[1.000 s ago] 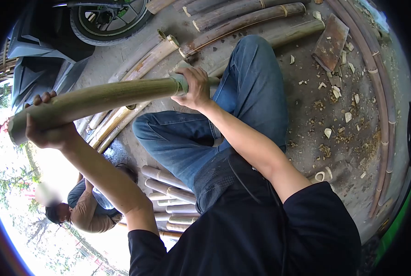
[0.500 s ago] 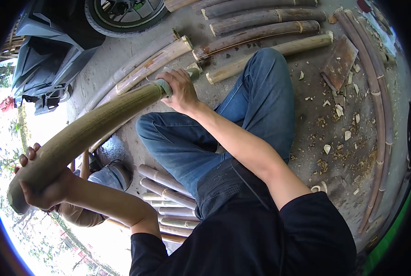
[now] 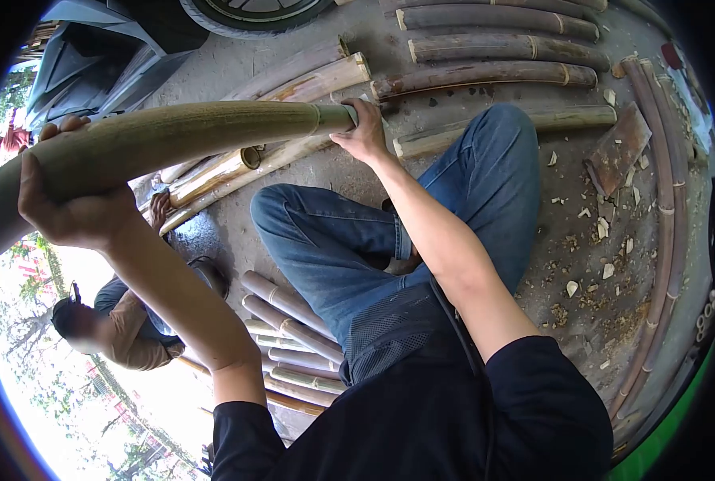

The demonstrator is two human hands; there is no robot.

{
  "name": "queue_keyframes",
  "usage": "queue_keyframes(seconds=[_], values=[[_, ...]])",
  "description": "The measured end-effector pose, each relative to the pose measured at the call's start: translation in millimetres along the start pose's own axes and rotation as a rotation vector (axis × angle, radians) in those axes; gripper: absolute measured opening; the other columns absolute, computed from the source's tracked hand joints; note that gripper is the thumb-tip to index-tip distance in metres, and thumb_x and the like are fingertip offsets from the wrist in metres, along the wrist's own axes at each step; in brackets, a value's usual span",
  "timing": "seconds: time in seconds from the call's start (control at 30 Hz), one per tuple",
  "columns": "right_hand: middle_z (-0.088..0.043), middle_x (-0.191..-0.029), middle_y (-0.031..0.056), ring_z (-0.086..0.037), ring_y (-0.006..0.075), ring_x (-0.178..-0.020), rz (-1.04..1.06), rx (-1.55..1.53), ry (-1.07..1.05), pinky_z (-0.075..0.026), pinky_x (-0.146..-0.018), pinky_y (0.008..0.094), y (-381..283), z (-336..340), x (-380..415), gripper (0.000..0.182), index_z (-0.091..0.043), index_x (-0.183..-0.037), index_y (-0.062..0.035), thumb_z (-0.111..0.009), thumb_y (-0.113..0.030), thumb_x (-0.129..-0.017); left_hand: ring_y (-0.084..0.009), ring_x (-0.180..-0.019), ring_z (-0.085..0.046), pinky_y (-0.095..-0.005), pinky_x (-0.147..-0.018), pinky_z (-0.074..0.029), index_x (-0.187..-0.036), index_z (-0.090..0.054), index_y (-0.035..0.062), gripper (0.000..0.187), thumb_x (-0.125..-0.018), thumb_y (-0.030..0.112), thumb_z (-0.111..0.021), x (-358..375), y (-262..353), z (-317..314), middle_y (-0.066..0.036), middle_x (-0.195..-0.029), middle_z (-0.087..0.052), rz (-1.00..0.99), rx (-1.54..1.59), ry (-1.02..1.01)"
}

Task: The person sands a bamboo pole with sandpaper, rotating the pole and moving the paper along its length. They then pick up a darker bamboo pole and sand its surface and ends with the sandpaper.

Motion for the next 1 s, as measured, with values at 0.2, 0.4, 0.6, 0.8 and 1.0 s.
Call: queue_keyframes(seconds=[0.2, 0.4, 0.6, 0.8, 1.0], values=[[-0.056, -0.131, 0.0146, -0.050, 0.0332, -0.126, 0.281, -0.161, 0.085, -0.038, -0.114, 0.0528, -137, 21, 11, 0.086, -0.047, -0.140, -0.0132, -0.089, -0.020, -0.065, -0.0355, -0.102, -0.065, -0.0453, -0.098, -0.048, -0.115, -0.061, -0.0074, 0.061, -0.083, 0.044, -0.060, 3, 5, 2, -0.025, -0.100, -0.066, -0.073, -0.130, 0.157], [-0.051, -0.140, 0.0144, -0.044, 0.0333, -0.135, -0.033, -0.006, 0.035, -0.034, -0.118, 0.0533, -5, -9, 13, 0.090, -0.043, -0.145, -0.0127, -0.083, -0.033, -0.067, -0.0352, -0.103, -0.065, -0.0457, -0.098, -0.048, -0.115, -0.063, -0.0070, 0.061, -0.082, 0.044, -0.061, -9, -3, 29, -0.026, -0.101, -0.066, -0.023, -0.086, 0.138], [-0.046, -0.146, 0.0160, -0.040, 0.0383, -0.140, 0.348, -0.155, 0.112, -0.030, -0.120, 0.0537, -124, 9, 20, 0.092, -0.040, -0.147, -0.0108, -0.078, -0.030, -0.066, -0.0354, -0.097, -0.067, -0.0465, -0.094, -0.051, -0.112, -0.063, -0.0052, 0.058, -0.084, 0.045, -0.059, -14, -4, 36, -0.023, -0.095, -0.068, -0.037, -0.139, 0.165], [-0.051, -0.139, 0.0116, -0.042, 0.0319, -0.135, 0.108, -0.148, 0.096, -0.027, -0.118, 0.0513, -73, -11, 9, 0.089, -0.045, -0.142, -0.0136, -0.082, -0.030, -0.062, -0.0346, -0.095, -0.069, -0.0456, -0.091, -0.053, -0.111, -0.061, -0.0044, 0.055, -0.085, 0.044, -0.059, -5, -5, 32, -0.024, -0.095, -0.069, -0.036, -0.176, 0.268], [-0.049, -0.138, 0.0146, -0.040, 0.0341, -0.137, 0.171, -0.086, 0.163, -0.025, -0.119, 0.0501, -68, -5, 14, 0.095, -0.041, -0.144, -0.0090, -0.079, -0.033, -0.060, -0.0321, -0.091, -0.069, -0.0454, -0.089, -0.053, -0.110, -0.060, -0.0048, 0.046, -0.086, 0.035, -0.064, 1, -4, 33, -0.020, -0.092, -0.067, -0.053, -0.125, 0.245]])
Point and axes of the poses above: each hand's wrist, its own x-axis away from the middle knuckle, its own z-axis out of the back of the hand, y = z × x, the point moved 10 cm from there along -x, towards the middle knuckle
